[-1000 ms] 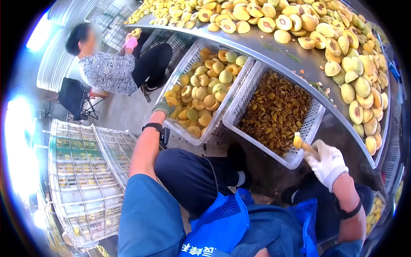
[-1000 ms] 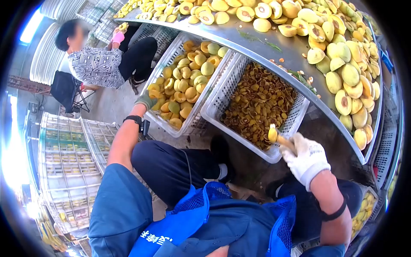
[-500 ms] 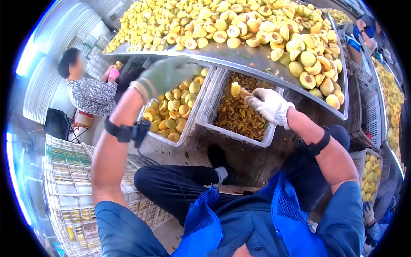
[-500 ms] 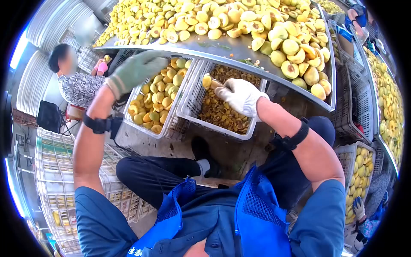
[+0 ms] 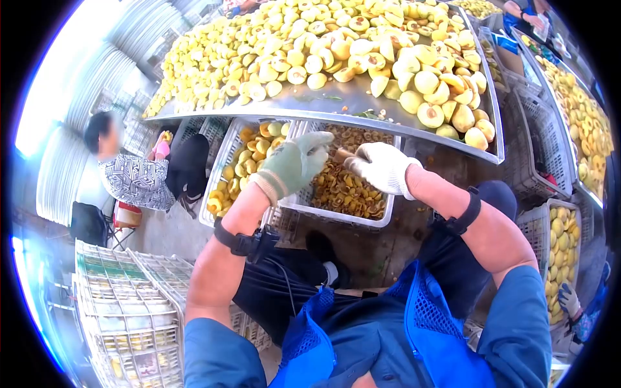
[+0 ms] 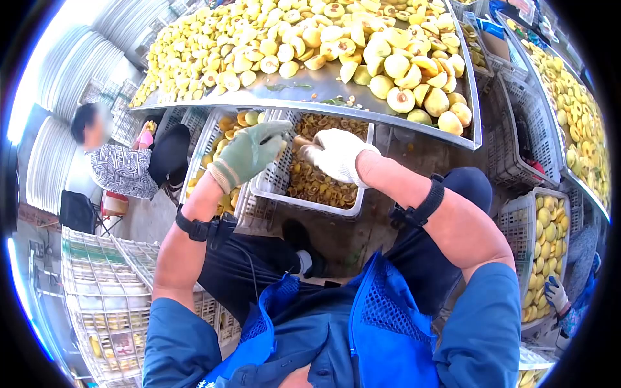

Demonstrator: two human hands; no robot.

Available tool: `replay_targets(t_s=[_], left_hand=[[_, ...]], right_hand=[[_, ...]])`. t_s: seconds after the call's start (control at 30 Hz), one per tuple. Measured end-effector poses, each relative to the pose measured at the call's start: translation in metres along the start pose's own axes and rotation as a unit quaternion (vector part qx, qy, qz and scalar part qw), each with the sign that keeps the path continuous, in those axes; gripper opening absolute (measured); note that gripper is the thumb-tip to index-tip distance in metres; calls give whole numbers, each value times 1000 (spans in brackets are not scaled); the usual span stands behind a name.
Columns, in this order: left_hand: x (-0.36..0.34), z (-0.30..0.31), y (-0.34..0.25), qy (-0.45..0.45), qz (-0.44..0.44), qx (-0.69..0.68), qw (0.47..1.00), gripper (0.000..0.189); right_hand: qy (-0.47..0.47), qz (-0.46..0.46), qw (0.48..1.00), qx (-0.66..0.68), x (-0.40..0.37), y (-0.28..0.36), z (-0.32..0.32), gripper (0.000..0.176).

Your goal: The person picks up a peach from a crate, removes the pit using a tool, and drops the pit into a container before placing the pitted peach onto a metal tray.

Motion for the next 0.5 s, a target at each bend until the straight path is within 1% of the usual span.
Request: replay_targets(t_s=[0.07, 0.13, 0.17, 0.27, 0.3, 0.33, 0.4, 0.47, 0.5], left_hand=[[8, 10, 7, -13, 43, 101, 994, 38], [17, 20, 9, -18, 95, 204, 974, 41], [23, 22, 15, -15, 104, 201, 974, 45], [52, 24, 41, -20, 79, 154, 985, 42], [64, 25, 45, -51, 66, 172, 982, 40], [84, 21, 52, -33, 68, 161, 984, 40], [133, 16, 62, 5, 72, 137, 988, 39], [182, 1, 51, 71, 44, 116, 990, 42], [206, -7, 47, 53, 31, 107, 992, 47]], right_hand=[[-13, -44, 998, -32, 3, -11, 8, 47], [-23, -81, 995, -56, 0, -18, 13, 47], [-34, -60, 996, -57, 0, -18, 15, 46], [-31, -61, 997, -28, -1, -11, 23, 45], [-9, -71, 997, -39, -2, -11, 24, 44], [9, -76, 994, -73, -2, -14, 26, 45], [29, -89, 991, -99, 1, -34, 27, 46], [8, -114, 991, -72, -3, -54, 43, 48], [-3, -125, 990, -60, -6, -59, 53, 49]])
Point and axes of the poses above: each hand's wrist, its own x-axis towards the middle knuckle, its own z-axis out of the back of the hand, y = z × x, the point moved 8 cm from there along x, towards the middle knuckle, and after that the axes turned 6 degrees about y, right-handed, at the moved point
